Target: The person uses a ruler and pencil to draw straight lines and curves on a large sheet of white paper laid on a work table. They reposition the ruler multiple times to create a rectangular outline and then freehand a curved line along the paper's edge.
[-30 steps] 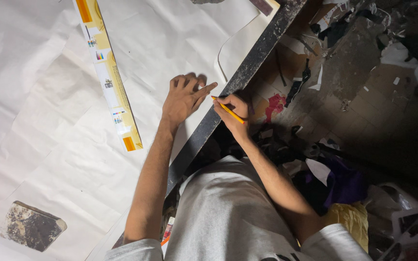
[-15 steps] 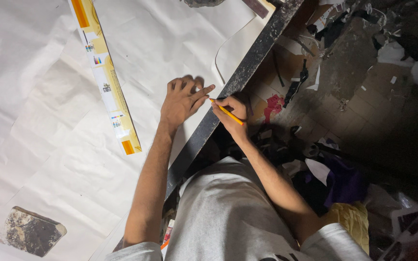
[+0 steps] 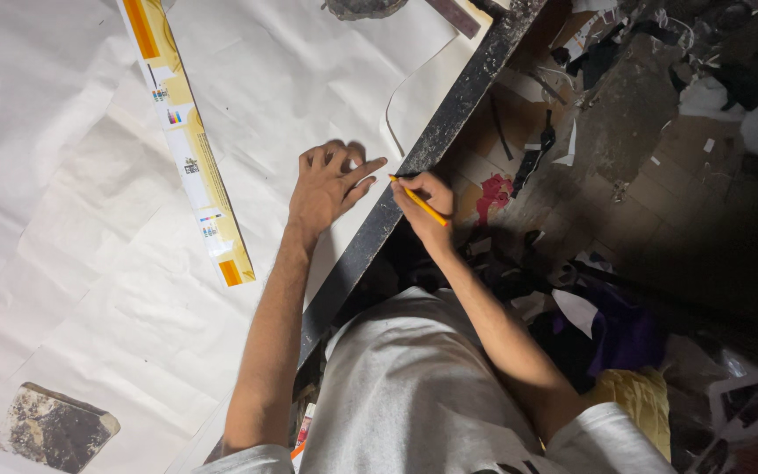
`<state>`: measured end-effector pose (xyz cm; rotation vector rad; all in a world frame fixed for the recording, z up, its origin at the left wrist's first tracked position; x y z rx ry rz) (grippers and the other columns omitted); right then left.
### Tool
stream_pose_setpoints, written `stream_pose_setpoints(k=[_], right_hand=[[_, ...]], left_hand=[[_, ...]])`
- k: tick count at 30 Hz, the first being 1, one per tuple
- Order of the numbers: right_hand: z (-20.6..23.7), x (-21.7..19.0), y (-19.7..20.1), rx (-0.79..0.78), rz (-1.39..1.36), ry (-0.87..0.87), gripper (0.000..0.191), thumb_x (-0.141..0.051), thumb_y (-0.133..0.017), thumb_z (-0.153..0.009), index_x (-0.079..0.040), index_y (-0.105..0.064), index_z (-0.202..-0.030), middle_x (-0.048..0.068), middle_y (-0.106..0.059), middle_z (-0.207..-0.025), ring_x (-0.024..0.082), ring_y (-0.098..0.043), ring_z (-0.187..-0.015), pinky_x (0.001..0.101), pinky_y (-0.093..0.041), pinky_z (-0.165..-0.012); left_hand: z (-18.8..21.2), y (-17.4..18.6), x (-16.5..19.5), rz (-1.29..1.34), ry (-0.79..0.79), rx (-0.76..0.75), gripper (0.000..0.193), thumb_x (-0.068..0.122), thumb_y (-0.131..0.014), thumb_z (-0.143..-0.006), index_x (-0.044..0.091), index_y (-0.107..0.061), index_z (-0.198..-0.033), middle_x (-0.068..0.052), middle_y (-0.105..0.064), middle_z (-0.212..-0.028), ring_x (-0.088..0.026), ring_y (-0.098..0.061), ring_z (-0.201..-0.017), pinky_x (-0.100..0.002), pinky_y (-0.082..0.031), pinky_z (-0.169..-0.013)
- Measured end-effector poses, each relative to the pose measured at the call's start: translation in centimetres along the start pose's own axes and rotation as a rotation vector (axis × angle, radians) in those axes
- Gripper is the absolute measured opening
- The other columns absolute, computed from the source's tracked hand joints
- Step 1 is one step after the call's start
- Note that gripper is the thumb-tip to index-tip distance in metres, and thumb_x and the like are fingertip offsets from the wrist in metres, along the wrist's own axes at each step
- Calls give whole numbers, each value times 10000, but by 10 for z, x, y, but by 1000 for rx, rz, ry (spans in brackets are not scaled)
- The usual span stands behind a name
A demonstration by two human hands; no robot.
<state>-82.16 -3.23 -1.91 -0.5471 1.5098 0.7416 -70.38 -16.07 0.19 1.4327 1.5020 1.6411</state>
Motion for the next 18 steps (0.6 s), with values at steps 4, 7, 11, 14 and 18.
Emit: stream_pose_setpoints(k=[4, 7, 11, 14, 18], right_hand=[[-5, 0, 7, -26, -78, 66, 87, 49, -722, -959, 16, -640, -956, 67, -718, -974, 57, -685, -885, 189, -561, -756], [-5, 4, 4, -46, 2, 28, 88, 46, -735, -939, 20, -652, -950, 75, -741, -958, 62, -703, -879, 194, -575, -744], [-7, 6, 6, -35, 24, -16, 65, 40, -739, -958, 26, -676, -957, 85, -746, -928, 67, -688, -840, 202, -549, -708], [-9, 3, 5, -58, 1, 36, 70, 37, -737, -944, 27, -671, -962, 83, -741, -951, 68, -695, -868, 201, -561, -738], [-9, 6, 8, -54, -50, -14, 46, 36, -719, -962, 24, -675, -958, 70, -742, -947, 53, -684, -847, 183, -541, -724]], left_hand=[[0, -3, 0, -16, 2, -11, 399, 441, -581, -1024, 461, -622, -1420, 42, -567, -1207, -239, -473, -1194, -478, -399, -1000], [-1, -3, 1, -51, -8, -13, 417, 422, -558, -1027, 459, -595, -1440, 33, -565, -1222, -252, -468, -1193, -486, -402, -989], [-1, -5, 3, -64, -11, -19, 417, 403, -523, -1045, 453, -577, -1456, 30, -559, -1237, -244, -467, -1199, -492, -405, -1021], [-1, -6, 3, -78, -13, -11, 421, 393, -497, -1052, 447, -578, -1462, 19, -557, -1241, -252, -465, -1196, -493, -406, -1022], [-1, -8, 3, -49, 4, -28, 401, 367, -467, -1074, 444, -582, -1450, 36, -556, -1263, -237, -464, -1219, -487, -410, -1043]])
Point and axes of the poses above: each hand's wrist, its own z-axis away from the middle knuckle, its own y-axis out of the back of the hand, x = y × z, the point moved 7 cm from there along -z, towards the middle knuckle
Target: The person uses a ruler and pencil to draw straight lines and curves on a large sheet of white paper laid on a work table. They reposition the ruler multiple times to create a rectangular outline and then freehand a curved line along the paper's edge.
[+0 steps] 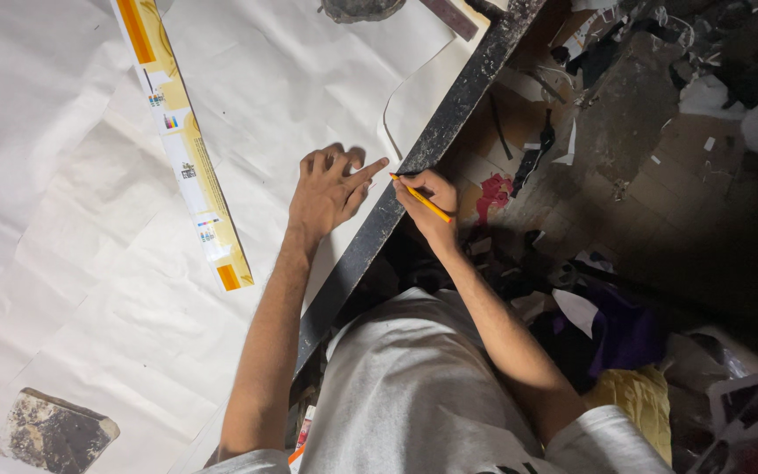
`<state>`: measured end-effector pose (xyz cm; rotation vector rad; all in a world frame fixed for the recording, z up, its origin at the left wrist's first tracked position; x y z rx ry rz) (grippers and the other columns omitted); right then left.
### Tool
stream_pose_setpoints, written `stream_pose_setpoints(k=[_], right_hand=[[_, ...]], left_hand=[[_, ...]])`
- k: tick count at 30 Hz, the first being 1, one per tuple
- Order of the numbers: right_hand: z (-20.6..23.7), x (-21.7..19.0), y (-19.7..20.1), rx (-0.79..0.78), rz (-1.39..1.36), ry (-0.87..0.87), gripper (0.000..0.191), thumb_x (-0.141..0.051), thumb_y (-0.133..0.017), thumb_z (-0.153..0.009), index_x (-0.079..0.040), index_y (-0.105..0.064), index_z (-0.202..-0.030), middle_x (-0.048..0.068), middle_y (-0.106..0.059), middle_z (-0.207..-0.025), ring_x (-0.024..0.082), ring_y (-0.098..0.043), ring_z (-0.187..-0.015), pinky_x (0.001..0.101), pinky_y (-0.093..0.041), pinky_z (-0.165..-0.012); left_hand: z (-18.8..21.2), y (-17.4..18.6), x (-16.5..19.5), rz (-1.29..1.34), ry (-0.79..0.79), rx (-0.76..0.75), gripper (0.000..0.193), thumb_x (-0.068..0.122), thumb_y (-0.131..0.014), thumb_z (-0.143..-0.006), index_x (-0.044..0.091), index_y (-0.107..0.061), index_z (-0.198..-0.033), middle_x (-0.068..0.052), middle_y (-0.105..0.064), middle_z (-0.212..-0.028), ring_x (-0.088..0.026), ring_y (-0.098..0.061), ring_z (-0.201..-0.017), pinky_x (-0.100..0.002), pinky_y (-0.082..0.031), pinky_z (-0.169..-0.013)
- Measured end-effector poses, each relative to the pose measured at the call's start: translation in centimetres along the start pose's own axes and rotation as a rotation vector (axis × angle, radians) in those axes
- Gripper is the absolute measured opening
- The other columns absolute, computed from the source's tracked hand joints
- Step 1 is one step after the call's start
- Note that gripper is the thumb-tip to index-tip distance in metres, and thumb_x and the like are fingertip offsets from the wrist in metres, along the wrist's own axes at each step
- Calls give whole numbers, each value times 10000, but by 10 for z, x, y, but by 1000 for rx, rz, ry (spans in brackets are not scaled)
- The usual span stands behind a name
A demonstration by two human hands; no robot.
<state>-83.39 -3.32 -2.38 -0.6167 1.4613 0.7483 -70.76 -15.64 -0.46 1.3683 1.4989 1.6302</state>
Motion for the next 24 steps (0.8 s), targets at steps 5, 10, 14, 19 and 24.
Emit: stream_pose_setpoints(k=[5, 10, 14, 19, 24], right_hand=[[-1, 1, 2, 12, 41, -14, 57, 41, -734, -942, 26, -679, -945, 65, -734, -935, 54, -690, -852, 184, -555, -728], [-1, 6, 4, 26, 33, -17, 60, 43, -744, -951, 33, -685, -953, 69, -725, -923, 55, -666, -834, 187, -531, -717], [-2, 6, 8, 63, 28, -11, 76, 41, -749, -935, 27, -675, -948, 66, -740, -941, 56, -695, -870, 190, -568, -747], [-10, 3, 22, 59, 16, 21, 76, 46, -743, -945, 19, -677, -970, 76, -749, -965, 59, -705, -890, 191, -568, -770], [-18, 4, 23, -18, 89, 67, 88, 52, -766, -906, 28, -690, -945, 88, -741, -975, 71, -697, -896, 206, -578, -776]], left_hand=[[-1, 1, 1, -39, -3, -3, 414, 359, -473, -1062, 447, -583, -1450, 39, -556, -1257, -235, -463, -1216, -484, -410, -1036], [-1, 5, 3, -2, 0, 1, 408, 353, -492, -1064, 437, -583, -1453, 38, -557, -1258, -237, -465, -1217, -485, -407, -1050], [-2, 10, 8, -22, -59, 34, 438, 325, -548, -1016, 383, -602, -1447, 19, -557, -1254, -250, -478, -1212, -497, -406, -1042], [-20, 4, 14, -63, -155, 84, 349, 312, -603, -992, 289, -649, -1337, 55, -565, -1355, -230, -513, -1265, -522, -405, -1068], [-35, -11, 14, -46, -147, 48, 285, 277, -639, -1013, 264, -670, -1296, 48, -562, -1331, -247, -507, -1253, -516, -414, -1084]])
Point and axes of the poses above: each hand's wrist, its own z-axis away from the middle knuckle, its own y-axis out of the back of the hand, x = y × z, the point moved 7 cm from there along -z, towards the middle knuckle
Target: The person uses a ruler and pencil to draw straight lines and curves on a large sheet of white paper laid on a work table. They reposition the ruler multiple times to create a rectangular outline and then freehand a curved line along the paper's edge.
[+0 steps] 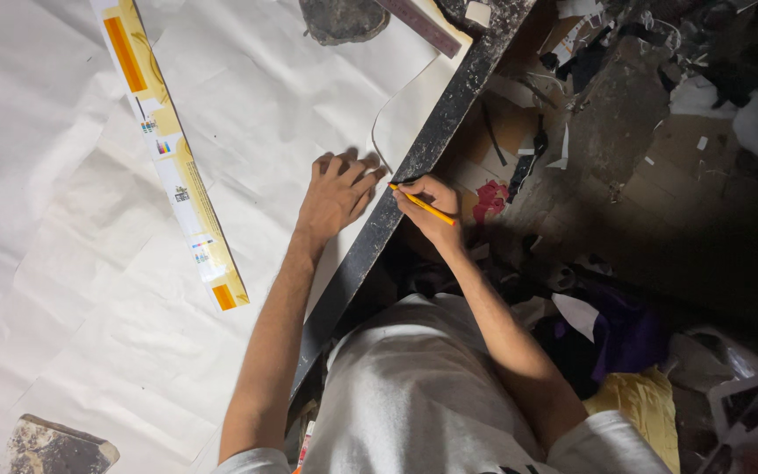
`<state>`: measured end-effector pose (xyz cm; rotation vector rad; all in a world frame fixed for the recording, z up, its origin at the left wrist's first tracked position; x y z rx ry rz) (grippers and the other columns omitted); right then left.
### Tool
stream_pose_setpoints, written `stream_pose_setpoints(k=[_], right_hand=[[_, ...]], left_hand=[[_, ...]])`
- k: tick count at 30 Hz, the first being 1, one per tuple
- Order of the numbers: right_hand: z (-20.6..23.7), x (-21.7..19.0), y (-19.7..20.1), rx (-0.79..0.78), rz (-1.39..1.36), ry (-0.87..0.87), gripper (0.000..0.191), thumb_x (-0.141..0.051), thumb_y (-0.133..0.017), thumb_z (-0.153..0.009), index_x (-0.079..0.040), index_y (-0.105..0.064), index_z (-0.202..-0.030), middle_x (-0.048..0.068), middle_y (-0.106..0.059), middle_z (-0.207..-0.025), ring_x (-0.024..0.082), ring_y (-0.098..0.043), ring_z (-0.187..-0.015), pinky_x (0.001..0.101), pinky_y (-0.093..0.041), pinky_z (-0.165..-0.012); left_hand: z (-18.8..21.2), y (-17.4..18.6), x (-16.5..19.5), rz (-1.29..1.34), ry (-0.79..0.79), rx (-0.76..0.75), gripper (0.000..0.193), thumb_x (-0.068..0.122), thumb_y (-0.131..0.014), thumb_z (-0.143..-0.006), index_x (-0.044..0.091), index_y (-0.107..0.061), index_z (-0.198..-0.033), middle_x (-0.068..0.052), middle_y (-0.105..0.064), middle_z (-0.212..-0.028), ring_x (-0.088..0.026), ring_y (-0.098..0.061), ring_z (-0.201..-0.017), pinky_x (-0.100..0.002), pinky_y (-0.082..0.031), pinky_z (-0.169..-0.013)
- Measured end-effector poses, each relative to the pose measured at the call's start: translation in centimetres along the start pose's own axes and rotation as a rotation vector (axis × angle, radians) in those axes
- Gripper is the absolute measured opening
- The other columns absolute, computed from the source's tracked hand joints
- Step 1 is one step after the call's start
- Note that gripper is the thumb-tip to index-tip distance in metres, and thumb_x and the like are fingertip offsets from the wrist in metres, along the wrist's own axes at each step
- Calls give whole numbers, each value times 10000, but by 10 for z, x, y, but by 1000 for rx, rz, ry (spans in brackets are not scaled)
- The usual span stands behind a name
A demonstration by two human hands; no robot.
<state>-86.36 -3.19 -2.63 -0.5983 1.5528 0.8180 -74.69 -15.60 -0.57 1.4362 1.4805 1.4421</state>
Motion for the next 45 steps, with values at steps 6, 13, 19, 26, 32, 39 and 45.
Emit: stream_pose_setpoints(k=[6, 13, 19, 26, 32, 39, 45], right_hand=[[-6, 10, 2, -6, 12, -86, 87, 27, -774, -905, 23, -704, -957, 68, -765, -947, 61, -705, -864, 205, -580, -757], [-10, 8, 5, -1, 12, -63, 67, 33, -764, -924, 36, -703, -951, 89, -762, -952, 78, -712, -890, 208, -586, -775], [-12, 16, 4, 16, -74, -127, 69, 44, -756, -927, 33, -690, -943, 100, -763, -948, 89, -721, -879, 205, -592, -777], [-9, 18, 4, 39, -109, -129, 60, 39, -745, -944, 37, -687, -958, 91, -752, -947, 79, -702, -866, 201, -565, -767], [-8, 19, 3, 55, -139, -152, 51, 26, -731, -947, 32, -681, -955, 70, -750, -935, 69, -706, -863, 196, -573, -767], [-7, 16, 4, 64, -112, -114, 54, 39, -712, -944, 14, -667, -961, 68, -751, -972, 66, -718, -908, 197, -577, -801], [-19, 10, 12, 77, -38, -93, 85, 35, -741, -938, 9, -660, -939, 62, -743, -947, 61, -703, -872, 198, -572, -756]], left_hand=[[-2, -4, -3, 11, 19, -22, 415, 291, -666, -936, 339, -635, -1347, 75, -559, -1350, -263, -474, -1236, -521, -411, -1004], [-1, -7, -4, 9, 33, -24, 452, 298, -665, -956, 373, -604, -1398, 90, -551, -1337, -226, -474, -1260, -509, -413, -1031], [1, -8, -6, 22, 31, -14, 463, 293, -664, -957, 371, -600, -1409, 92, -551, -1348, -226, -476, -1257, -505, -411, -1037], [1, -5, -4, 16, 35, -38, 475, 306, -655, -957, 387, -586, -1420, 88, -543, -1358, -225, -472, -1265, -510, -406, -1044], [0, -6, -3, -7, 36, -66, 509, 313, -640, -959, 411, -559, -1451, 83, -532, -1367, -227, -466, -1269, -512, -402, -1058], [1, -11, -3, -47, 33, -81, 512, 315, -626, -973, 435, -547, -1465, 72, -530, -1361, -235, -464, -1275, -508, -402, -1054], [2, -13, -4, -47, 24, -89, 526, 312, -632, -961, 423, -547, -1468, 73, -532, -1371, -238, -466, -1280, -510, -401, -1048]])
Point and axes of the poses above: each hand's wrist, its own z-axis away from the middle knuckle, its own y-axis out of the back of the hand, x = y × z, the point moved 7 cm from there along -z, towards the middle knuckle
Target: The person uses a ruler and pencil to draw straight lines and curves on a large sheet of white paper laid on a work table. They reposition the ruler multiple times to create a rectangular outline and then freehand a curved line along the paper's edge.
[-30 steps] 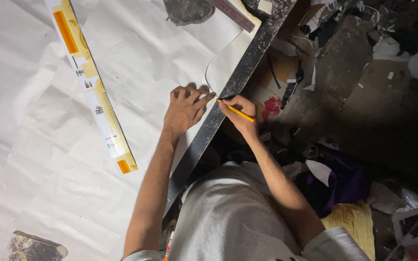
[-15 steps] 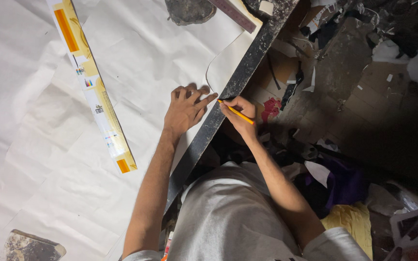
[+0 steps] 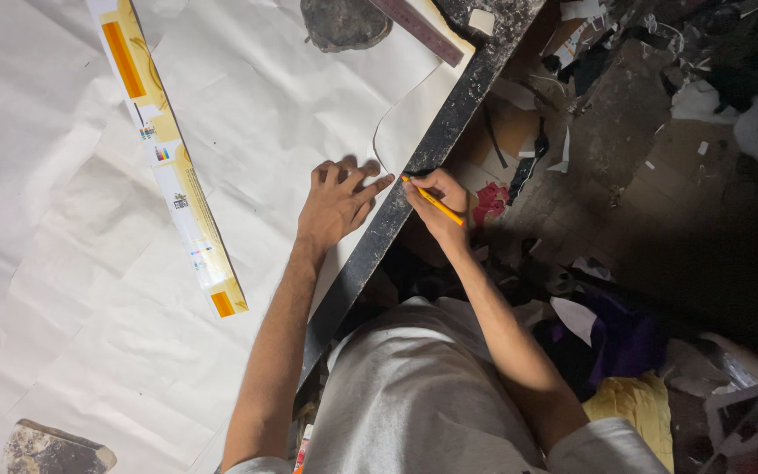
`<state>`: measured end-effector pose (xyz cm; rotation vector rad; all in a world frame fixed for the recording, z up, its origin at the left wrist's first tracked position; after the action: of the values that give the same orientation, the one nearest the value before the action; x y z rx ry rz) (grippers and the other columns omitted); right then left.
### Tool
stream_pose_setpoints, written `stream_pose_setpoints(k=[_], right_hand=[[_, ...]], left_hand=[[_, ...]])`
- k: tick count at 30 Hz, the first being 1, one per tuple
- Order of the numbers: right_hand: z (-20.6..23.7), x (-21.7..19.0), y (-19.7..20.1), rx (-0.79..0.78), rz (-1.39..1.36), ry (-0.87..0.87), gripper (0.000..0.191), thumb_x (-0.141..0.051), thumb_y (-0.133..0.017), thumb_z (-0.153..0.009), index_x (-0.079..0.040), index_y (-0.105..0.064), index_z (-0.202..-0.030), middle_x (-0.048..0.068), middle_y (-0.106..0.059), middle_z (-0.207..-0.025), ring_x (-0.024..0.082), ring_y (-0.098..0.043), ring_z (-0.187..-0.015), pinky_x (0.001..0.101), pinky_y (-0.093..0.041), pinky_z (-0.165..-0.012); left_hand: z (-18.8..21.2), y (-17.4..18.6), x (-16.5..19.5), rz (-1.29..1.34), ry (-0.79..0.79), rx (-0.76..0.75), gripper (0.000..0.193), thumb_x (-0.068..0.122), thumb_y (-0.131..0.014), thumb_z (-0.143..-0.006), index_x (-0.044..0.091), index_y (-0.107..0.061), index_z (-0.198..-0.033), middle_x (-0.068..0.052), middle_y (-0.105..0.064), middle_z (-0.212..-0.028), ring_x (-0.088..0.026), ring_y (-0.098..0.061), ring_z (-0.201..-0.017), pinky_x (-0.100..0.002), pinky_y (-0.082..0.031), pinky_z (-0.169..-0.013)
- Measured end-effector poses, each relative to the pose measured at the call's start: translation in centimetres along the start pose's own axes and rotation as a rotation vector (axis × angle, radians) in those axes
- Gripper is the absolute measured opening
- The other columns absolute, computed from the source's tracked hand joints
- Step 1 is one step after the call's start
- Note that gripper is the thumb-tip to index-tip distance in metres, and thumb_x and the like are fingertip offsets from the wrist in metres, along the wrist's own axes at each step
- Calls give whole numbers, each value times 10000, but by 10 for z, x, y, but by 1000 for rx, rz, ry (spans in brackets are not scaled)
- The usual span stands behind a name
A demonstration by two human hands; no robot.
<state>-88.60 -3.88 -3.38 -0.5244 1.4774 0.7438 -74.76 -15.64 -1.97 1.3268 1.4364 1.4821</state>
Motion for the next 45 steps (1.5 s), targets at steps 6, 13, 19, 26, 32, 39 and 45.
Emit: stream_pose_setpoints(k=[6, 13, 19, 26, 32, 39, 45], right_hand=[[-20, -6, -2, -179, 156, 85, 148, 50, -808, -878, 0, -672, -903, 81, -757, -930, 93, -734, -879, 222, -598, -744], [-49, -11, -8, -527, -1, 73, 179, 73, -774, -862, -10, -657, -968, 89, -725, -1001, 156, -752, -990, 267, -620, -873], [-60, -14, -9, -598, 156, 47, 136, 20, -791, -860, -9, -663, -899, 92, -771, -958, 157, -774, -950, 253, -633, -808], [-64, -7, -9, -587, 186, 38, 145, 9, -810, -851, -12, -666, -859, 96, -765, -928, 149, -776, -911, 244, -633, -766], [-64, -2, -10, -589, 160, 1, 155, -1, -816, -841, -17, -662, -851, 97, -770, -925, 133, -768, -894, 241, -627, -756], [-63, 4, -8, -574, 79, -35, 142, 15, -808, -850, -12, -669, -862, 98, -761, -932, 136, -762, -882, 247, -619, -746], [-68, 12, -6, -608, 82, -6, 174, 28, -809, -846, -6, -639, -863, 77, -756, -931, 141, -766, -924, 253, -616, -778]], left_hand=[[0, 1, -1, 23, -9, 3, 485, 303, -651, -959, 381, -562, -1429, 71, -525, -1404, -265, -468, -1270, -519, -417, -1041], [-2, 4, -1, 30, -10, -11, 509, 298, -668, -931, 394, -560, -1419, 74, -523, -1392, -272, -471, -1253, -515, -429, -1038], [-3, 9, -3, 44, 0, 6, 516, 296, -660, -939, 401, -557, -1434, 77, -527, -1388, -271, -472, -1241, -508, -429, -1042], [-3, 6, -4, 50, 16, -13, 484, 304, -637, -956, 403, -570, -1425, 76, -536, -1379, -271, -471, -1237, -510, -430, -1029], [-2, 5, -4, 64, 16, -6, 478, 299, -625, -964, 402, -577, -1429, 73, -542, -1371, -271, -467, -1242, -511, -425, -1043], [-3, 8, -4, 55, 17, -4, 474, 302, -621, -969, 407, -582, -1430, 89, -534, -1380, -262, -468, -1253, -503, -418, -1070], [-2, 4, -2, 52, 19, -49, 480, 303, -638, -949, 377, -579, -1419, 64, -529, -1398, -293, -465, -1204, -512, -411, -1028]])
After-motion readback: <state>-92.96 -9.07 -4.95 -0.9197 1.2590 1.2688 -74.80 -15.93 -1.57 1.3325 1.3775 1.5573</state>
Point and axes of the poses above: each hand's wrist, its own z-axis away from the middle knuckle, its own y-axis out of the back of the hand, x = y × z, the point moved 7 cm from there along -z, towards the middle knuckle
